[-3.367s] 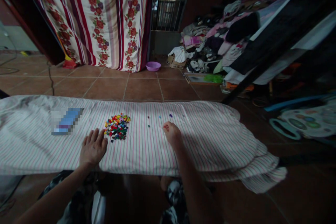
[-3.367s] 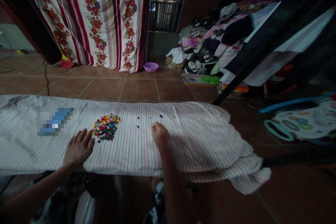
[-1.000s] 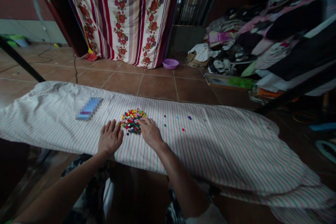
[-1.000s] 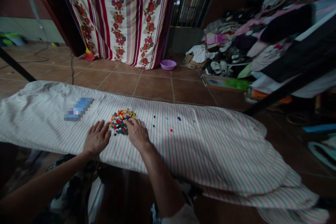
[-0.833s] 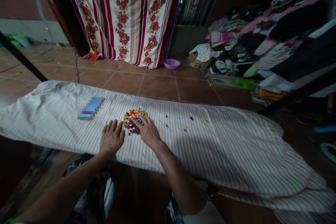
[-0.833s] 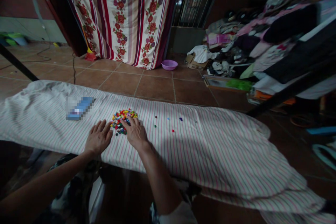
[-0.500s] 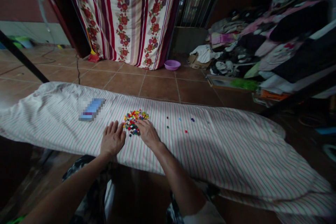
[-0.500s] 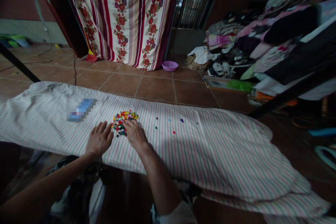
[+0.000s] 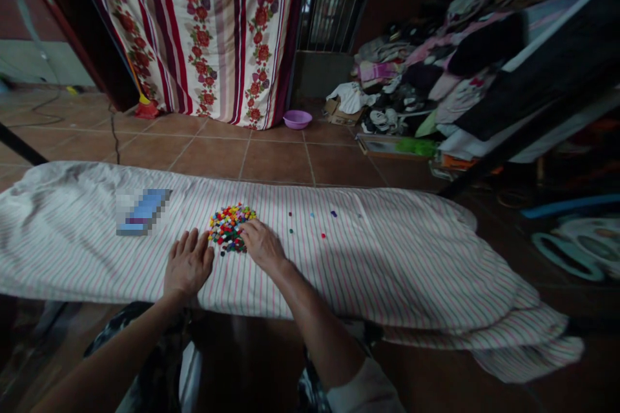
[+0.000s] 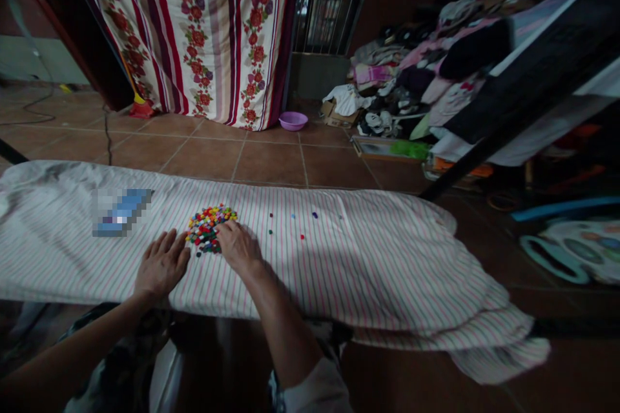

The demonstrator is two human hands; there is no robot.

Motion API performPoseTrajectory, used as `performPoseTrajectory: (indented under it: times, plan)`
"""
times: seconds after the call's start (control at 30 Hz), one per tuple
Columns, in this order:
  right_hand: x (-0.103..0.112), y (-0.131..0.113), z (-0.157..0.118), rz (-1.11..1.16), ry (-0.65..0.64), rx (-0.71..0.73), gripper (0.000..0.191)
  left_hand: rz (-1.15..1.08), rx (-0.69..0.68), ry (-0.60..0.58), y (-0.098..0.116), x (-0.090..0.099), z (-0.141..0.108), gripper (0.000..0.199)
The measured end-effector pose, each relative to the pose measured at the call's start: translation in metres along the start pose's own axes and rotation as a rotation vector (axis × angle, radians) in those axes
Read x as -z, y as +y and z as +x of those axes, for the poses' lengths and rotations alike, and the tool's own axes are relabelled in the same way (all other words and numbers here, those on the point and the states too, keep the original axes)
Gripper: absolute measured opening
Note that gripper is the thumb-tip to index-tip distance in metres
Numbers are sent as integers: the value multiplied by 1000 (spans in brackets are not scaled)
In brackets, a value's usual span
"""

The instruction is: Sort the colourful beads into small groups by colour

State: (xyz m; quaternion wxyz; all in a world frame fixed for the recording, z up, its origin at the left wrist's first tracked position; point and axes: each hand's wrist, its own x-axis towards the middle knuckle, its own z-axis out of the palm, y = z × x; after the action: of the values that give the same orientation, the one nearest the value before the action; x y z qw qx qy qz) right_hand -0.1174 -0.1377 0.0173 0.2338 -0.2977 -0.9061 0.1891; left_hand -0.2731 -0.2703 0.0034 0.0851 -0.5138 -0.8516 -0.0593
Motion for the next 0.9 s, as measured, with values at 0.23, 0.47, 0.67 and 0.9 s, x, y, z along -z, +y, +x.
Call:
performPoseTrajectory:
  times: [0.23, 0.47, 0.67, 0.9]
  plan:
    - [31, 40, -12, 119, 208, -89, 19, 26, -6, -23, 0, 2, -1, 53]
    - [64, 102, -54, 117, 439, -271, 22, 21, -4, -50, 0, 5, -1, 54]
    - [96, 142, -93, 26, 554, -408, 26, 13, -32, -40, -3, 1, -1, 54]
    - [110, 168, -119, -81, 555, -589, 30, -26, -25, -27, -3, 2, -2, 52]
